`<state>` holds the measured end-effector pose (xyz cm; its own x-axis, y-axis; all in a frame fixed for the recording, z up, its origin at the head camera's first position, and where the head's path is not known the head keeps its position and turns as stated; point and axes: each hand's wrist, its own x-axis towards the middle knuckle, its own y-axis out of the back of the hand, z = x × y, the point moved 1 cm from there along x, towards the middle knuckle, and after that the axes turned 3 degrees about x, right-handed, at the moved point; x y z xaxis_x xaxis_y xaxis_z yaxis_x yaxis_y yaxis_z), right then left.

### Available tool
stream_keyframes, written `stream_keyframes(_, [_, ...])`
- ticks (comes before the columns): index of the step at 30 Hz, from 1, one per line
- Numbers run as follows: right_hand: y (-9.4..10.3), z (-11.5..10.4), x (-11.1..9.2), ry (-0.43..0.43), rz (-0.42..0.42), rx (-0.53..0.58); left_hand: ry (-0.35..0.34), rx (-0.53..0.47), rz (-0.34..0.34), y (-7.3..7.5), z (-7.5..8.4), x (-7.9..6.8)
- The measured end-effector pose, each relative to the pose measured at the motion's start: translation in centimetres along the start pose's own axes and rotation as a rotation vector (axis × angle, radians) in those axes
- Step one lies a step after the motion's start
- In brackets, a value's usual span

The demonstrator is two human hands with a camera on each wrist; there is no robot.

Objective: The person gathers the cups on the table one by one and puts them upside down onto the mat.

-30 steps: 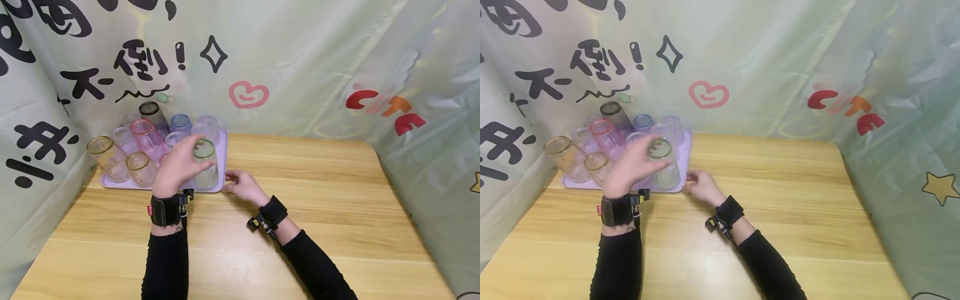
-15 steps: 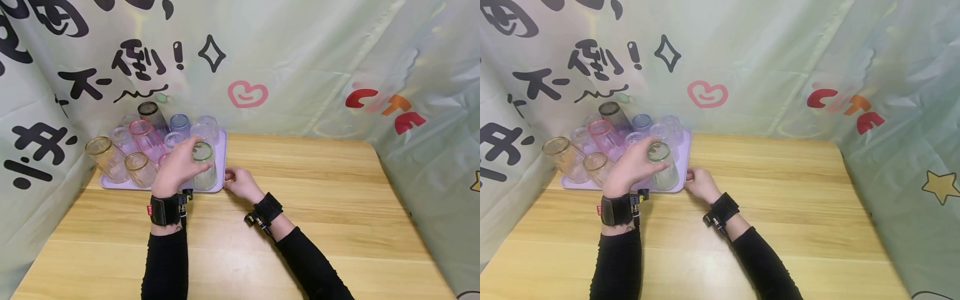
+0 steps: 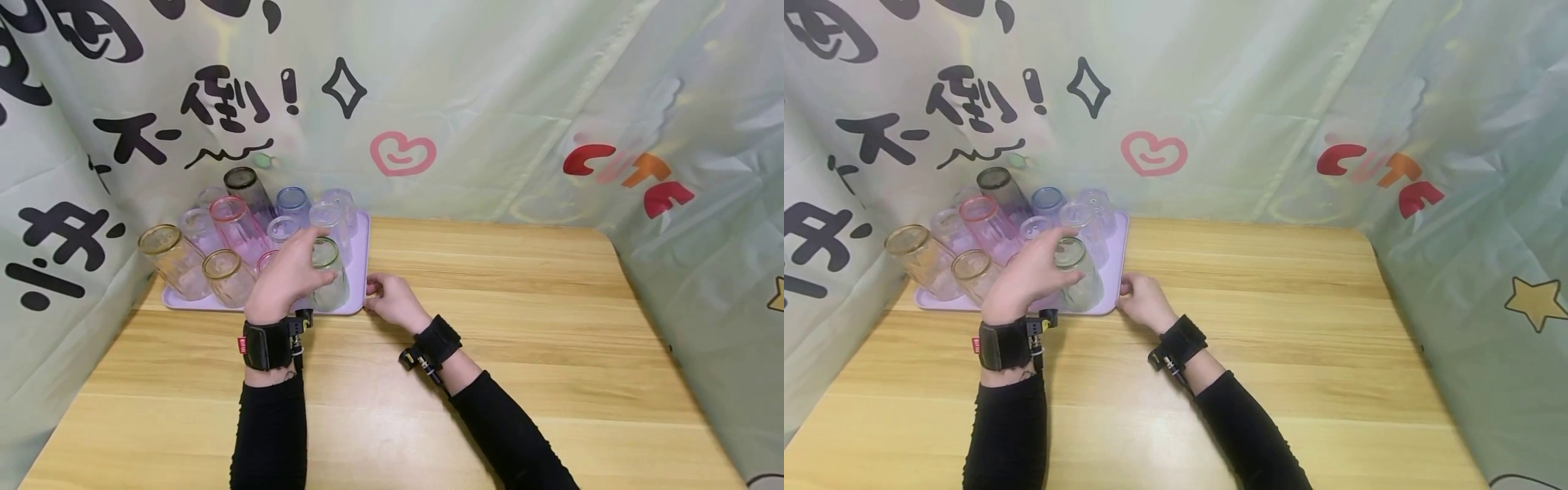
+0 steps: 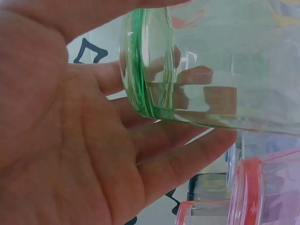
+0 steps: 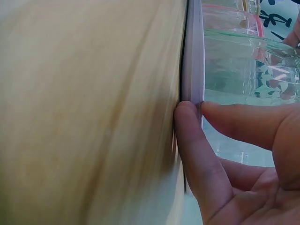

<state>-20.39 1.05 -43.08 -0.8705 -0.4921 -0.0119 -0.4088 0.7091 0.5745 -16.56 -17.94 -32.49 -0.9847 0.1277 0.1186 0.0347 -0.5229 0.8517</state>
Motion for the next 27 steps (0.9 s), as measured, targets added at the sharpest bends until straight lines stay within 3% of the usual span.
stream_keyframes(8, [0.3,-0.1,-0.3,-0.019,-0.024,0.033,0.033,-0.011,-0.023,-0.2,0.0,-0.1])
stream_keyframes(12, [0.7,-0.3,-0.7,-0.039,-0.056,0.070,0.036,-0.017,-0.018,-0.4,0.1,-0.1])
stream_keyframes(15, [1.5,-0.8,-1.1,-0.023,-0.030,0.035,0.013,-0.009,0.013,-0.5,0.2,0.1])
stream_keyframes(18, [2.9,-1.7,-1.6,0.051,0.067,-0.035,-0.041,0.012,0.129,-0.3,0.5,0.4])
stream_keyframes(23, [6.2,-3.2,-2.2,0.186,0.301,-0.113,-0.183,0.054,0.415,0.0,1.9,0.9])
stream_keyframes(27, [8.7,-3.1,-2.8,0.242,0.437,-0.216,-0.265,0.082,0.554,-0.6,3.1,1.2])
